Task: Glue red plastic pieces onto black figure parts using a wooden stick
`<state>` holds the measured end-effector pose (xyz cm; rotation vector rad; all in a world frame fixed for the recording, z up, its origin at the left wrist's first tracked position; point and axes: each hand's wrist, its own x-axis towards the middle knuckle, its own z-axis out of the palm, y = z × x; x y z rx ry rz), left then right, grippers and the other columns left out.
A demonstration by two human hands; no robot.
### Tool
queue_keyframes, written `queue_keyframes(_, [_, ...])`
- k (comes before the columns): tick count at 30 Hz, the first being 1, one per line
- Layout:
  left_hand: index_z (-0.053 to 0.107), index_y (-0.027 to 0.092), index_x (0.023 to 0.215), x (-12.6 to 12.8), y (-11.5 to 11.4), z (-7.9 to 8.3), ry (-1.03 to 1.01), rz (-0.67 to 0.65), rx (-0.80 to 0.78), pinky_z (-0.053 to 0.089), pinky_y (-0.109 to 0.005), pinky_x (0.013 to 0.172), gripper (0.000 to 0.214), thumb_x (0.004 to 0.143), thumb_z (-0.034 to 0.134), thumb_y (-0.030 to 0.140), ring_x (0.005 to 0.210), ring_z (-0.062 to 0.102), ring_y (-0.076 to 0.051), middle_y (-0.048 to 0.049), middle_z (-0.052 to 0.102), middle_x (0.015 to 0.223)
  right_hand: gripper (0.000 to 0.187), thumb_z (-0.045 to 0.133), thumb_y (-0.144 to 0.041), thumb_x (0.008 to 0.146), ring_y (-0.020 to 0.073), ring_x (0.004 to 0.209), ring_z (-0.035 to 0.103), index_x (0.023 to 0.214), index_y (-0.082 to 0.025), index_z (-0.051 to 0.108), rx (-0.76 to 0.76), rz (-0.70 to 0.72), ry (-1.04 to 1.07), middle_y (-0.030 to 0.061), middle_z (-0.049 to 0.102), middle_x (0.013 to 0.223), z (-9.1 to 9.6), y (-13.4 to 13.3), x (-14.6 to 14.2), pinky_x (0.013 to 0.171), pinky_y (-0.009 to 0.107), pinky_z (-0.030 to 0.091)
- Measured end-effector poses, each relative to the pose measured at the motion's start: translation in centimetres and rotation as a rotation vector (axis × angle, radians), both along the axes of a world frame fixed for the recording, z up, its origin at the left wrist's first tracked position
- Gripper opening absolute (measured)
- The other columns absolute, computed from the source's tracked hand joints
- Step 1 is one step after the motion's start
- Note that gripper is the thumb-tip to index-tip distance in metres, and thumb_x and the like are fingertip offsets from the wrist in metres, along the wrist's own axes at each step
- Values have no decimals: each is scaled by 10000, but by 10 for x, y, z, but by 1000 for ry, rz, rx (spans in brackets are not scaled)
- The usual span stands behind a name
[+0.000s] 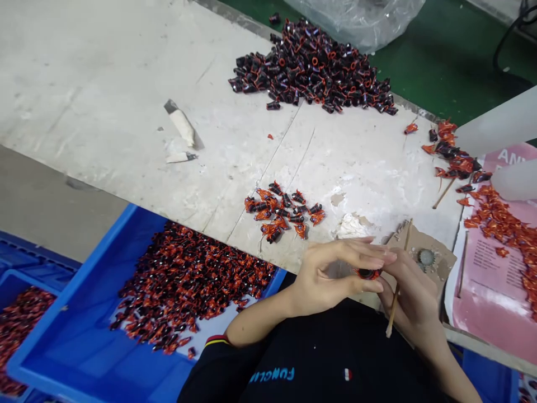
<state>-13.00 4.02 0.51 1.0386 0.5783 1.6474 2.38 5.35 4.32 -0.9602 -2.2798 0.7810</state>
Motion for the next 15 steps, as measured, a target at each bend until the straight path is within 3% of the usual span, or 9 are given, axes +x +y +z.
queue_keyframes(7, [701, 109, 915, 20, -1, 20, 384, 62, 74, 564, -338, 996, 194, 741, 784, 92, 984, 735, -227, -145, 771, 970, 290, 523, -148, 938, 175, 826, 663, 1206, -239, 583, -17, -32, 48, 43, 668, 928, -8, -10, 35, 707, 273, 541])
queue_keyframes(15, [705, 150, 975, 85, 1, 34, 584, 2, 133, 582, -361, 976, 262, 733, 795, 108, 986, 734, -224, -103, 773, 988, 188, 491, -171, 952, 201, 852, 654, 1090, -236, 601, 17, -158, 193, 42, 656, 893, -22, -23, 96, 731, 313, 548])
